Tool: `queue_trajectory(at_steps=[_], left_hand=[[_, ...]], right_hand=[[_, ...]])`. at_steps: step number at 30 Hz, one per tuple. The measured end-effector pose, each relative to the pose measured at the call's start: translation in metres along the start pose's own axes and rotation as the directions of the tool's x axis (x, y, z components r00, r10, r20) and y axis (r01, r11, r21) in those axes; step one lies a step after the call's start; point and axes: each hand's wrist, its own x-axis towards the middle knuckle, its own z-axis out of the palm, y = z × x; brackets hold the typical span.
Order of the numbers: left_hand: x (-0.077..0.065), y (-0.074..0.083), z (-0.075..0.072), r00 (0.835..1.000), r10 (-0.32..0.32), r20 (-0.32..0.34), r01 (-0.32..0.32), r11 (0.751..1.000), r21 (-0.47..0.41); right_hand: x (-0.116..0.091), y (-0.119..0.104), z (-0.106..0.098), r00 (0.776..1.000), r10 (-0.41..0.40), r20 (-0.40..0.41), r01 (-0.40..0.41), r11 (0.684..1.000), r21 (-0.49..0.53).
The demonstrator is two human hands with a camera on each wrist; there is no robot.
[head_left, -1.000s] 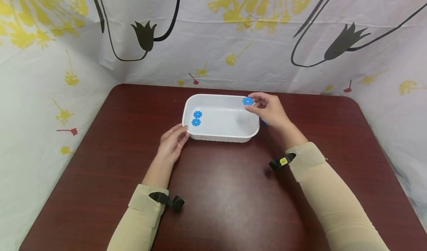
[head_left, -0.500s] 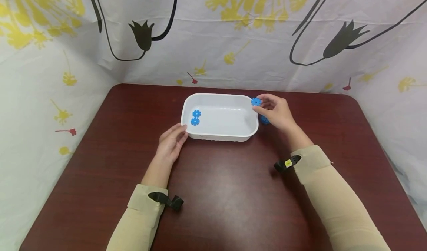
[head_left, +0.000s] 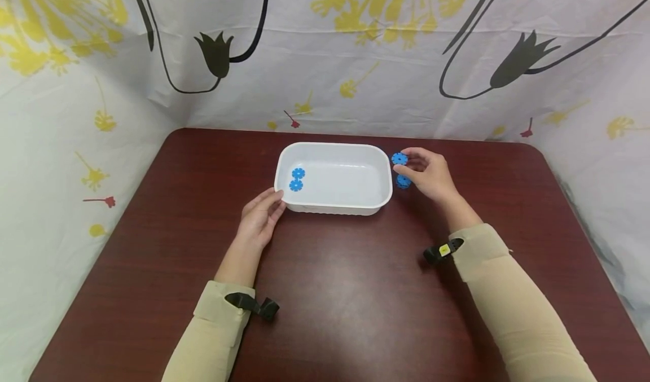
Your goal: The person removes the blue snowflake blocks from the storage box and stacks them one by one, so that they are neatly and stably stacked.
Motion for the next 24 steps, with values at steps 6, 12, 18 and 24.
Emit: queue_trajectory(at_steps=[6, 12, 18, 24], left_hand=[[0.0, 0.0, 0.0, 1.0, 0.004, 0.006, -0.004, 1.0, -0.005], [0.001, -0.001, -0.001, 1.0, 0.005, 0.011, -0.005, 1.0, -0.006], [0.0, -0.001, -0.001, 1.0, 0.006, 0.012, -0.006, 1.0, -0.005], [0.0, -0.001, -0.001, 1.0, 0.005, 0.019, -0.005, 1.0, -0.007]], right_hand=[[-0.001, 0.016, -0.004, 1.0, 0.017, -0.007, -0.017, 0.999, -0.035], [-0.003, 0.03, -0.006, 0.999, 0.05, -0.001, -0.05, 0.997, -0.051], [-0.004, 0.039, -0.006, 0.999, 0.047, 0.013, -0.046, 0.996, -0.078], [-0.007, 0.047, -0.006, 0.998, 0.035, 0.046, -0.029, 0.993, -0.116]])
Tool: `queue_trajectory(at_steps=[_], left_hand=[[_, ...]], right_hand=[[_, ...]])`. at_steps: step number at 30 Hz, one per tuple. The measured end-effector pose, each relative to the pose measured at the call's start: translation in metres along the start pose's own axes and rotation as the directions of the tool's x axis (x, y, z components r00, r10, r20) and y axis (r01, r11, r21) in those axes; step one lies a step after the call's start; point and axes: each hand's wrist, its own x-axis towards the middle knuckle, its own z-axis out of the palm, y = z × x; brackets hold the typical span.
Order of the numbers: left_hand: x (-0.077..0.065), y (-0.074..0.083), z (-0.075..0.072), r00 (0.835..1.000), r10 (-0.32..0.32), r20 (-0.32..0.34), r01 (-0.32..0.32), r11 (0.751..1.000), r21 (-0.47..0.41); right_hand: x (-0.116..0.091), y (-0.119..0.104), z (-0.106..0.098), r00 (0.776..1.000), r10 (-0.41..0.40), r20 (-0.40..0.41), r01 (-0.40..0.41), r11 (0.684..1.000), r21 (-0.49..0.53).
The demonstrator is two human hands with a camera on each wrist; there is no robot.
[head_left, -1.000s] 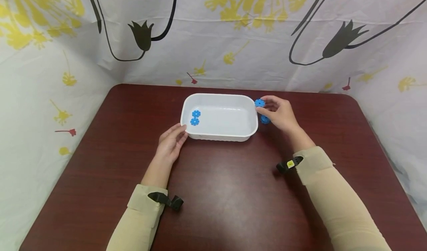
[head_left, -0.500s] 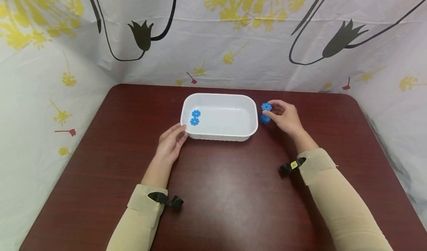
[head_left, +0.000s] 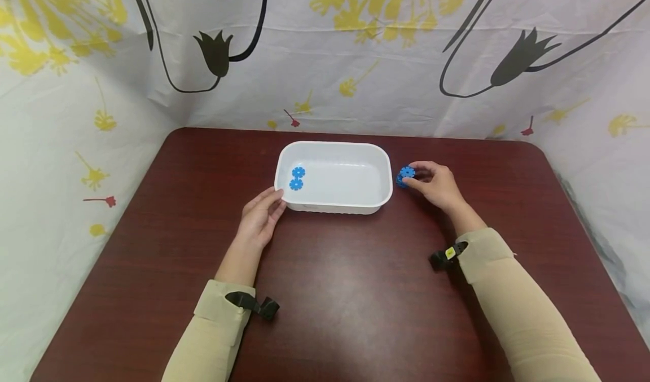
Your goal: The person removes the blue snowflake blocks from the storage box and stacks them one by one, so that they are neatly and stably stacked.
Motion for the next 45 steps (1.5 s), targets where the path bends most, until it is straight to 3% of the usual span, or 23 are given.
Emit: queue_trajectory(at_steps=[13, 32, 36, 45], left_hand=[[0.001, -0.001, 0.0, 1.0, -0.003, -0.006, 0.003, 1.0, 0.006], [0.0, 0.0, 0.0, 1.0, 0.003, 0.013, -0.003, 1.0, 0.019], [0.001, -0.001, 0.0, 1.0, 0.004, 0.006, -0.004, 1.0, 0.009], [0.002, -0.001, 0.0, 1.0, 0.004, 0.022, -0.004, 1.0, 0.001]], right_hand=[[0.001, 0.001, 0.002, 0.999, -0.026, 0.031, 0.028, 0.998, -0.059], [0.003, 0.001, 0.001, 0.996, -0.033, 0.077, 0.037, 0.998, -0.06], [0.006, -0.004, -0.001, 0.998, -0.033, 0.061, 0.035, 0.999, -0.023], [0.017, -0.03, -0.004, 0.996, -0.063, -0.065, 0.066, 0.997, 0.039]])
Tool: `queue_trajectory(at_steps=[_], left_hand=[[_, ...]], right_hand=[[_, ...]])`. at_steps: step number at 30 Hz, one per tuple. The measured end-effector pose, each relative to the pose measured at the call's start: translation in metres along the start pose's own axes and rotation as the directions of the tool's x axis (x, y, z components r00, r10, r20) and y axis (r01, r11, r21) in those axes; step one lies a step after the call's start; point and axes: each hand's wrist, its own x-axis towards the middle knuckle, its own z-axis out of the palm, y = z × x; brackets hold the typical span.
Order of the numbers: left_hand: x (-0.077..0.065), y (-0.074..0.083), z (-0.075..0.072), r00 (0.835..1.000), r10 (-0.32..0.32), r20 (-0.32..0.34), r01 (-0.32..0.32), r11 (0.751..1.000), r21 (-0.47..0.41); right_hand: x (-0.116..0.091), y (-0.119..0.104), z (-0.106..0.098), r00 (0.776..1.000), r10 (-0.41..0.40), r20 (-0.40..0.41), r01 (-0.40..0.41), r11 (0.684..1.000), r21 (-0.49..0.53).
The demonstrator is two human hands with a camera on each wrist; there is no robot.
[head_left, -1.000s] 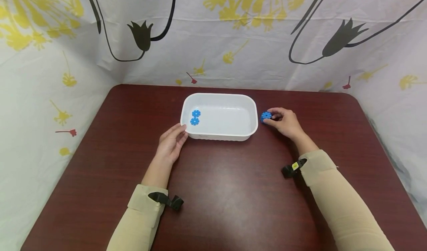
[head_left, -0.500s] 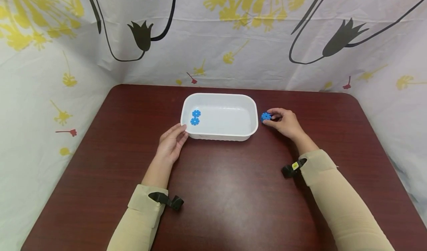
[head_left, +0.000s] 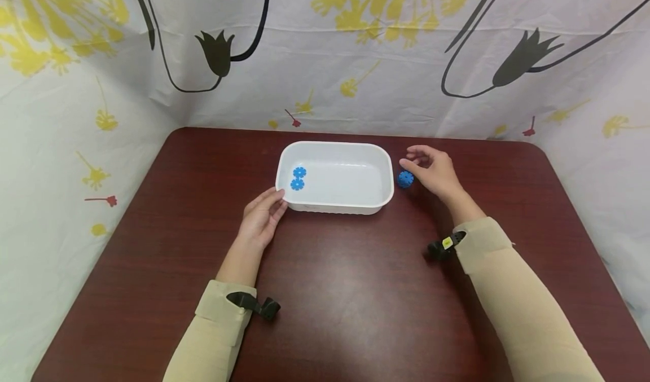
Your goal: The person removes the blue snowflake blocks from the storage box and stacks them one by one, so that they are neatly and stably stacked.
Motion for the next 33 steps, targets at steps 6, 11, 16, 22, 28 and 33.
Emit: queue_trajectory(at_steps=[6, 11, 16, 22, 28, 33], left_hand=[[0.0, 0.001, -0.001, 1.0, -0.003, -0.004, 0.003, 1.0, -0.004], [0.0, 0.001, 0.0, 1.0, 0.001, -0.006, -0.001, 1.0, -0.011], [0.0, 0.001, 0.0, 1.0, 0.002, -0.009, -0.002, 1.0, -0.015], [0.002, 0.0, 0.0, 1.0, -0.001, -0.019, 0.0, 1.0, -0.023], [0.001, 0.0, 0.0, 1.0, 0.001, -0.018, -0.001, 1.0, -0.02], [0.001, 0.0, 0.0, 1.0, 0.005, -0.018, -0.005, 1.0, -0.014]], right_hand=[[0.006, -0.022, 0.005, 1.0, -0.01, -0.001, 0.01, 1.0, 0.019], [0.011, -0.042, 0.013, 1.0, -0.03, 0.002, 0.03, 0.999, 0.03], [0.016, -0.059, 0.022, 0.999, -0.039, 0.023, 0.038, 0.998, 0.052], [0.02, -0.073, 0.035, 0.996, -0.073, 0.049, 0.069, 0.994, 0.084], [0.023, -0.082, 0.048, 0.993, -0.107, 0.057, 0.1, 0.988, 0.117], [0.025, -0.087, 0.059, 0.989, -0.131, 0.07, 0.122, 0.985, 0.12]])
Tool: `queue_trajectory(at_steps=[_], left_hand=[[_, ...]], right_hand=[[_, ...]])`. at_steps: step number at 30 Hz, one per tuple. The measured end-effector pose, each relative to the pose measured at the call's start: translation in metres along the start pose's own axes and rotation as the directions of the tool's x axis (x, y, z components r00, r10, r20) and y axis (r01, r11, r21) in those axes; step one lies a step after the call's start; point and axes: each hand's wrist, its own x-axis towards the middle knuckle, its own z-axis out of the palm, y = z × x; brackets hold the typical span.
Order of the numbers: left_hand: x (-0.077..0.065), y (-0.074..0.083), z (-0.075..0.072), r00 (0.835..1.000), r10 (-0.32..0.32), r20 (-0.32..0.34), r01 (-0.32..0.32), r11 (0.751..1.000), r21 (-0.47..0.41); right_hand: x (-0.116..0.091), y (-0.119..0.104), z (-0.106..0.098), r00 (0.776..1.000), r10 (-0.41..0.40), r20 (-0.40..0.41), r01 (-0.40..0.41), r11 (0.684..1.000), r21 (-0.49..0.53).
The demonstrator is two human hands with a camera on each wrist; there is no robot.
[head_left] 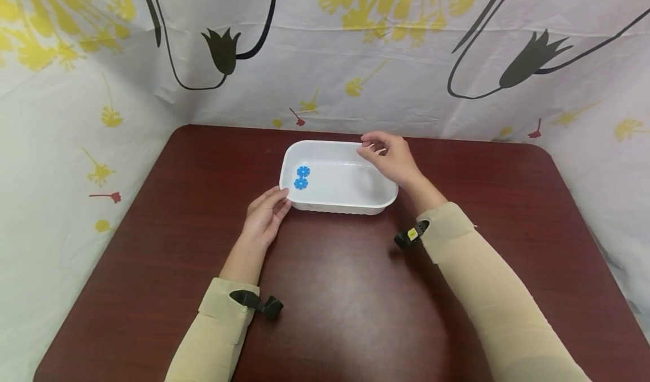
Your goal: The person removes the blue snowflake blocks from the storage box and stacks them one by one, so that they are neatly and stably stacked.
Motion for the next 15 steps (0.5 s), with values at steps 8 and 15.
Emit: queue_trajectory(at_steps=[8, 15], left_hand=[[0.0, 0.0, 0.0, 1.0, 0.004, 0.006, -0.004, 1.0, -0.002], [0.0, 0.0, -0.001, 1.0, 0.002, 0.001, -0.002, 1.0, -0.002]], right_hand=[[0.002, -0.003, 0.019, 0.999, 0.011, 0.054, -0.01, 1.0, -0.008], [0.003, -0.006, 0.033, 0.994, 0.017, 0.11, -0.014, 1.0, -0.025]])
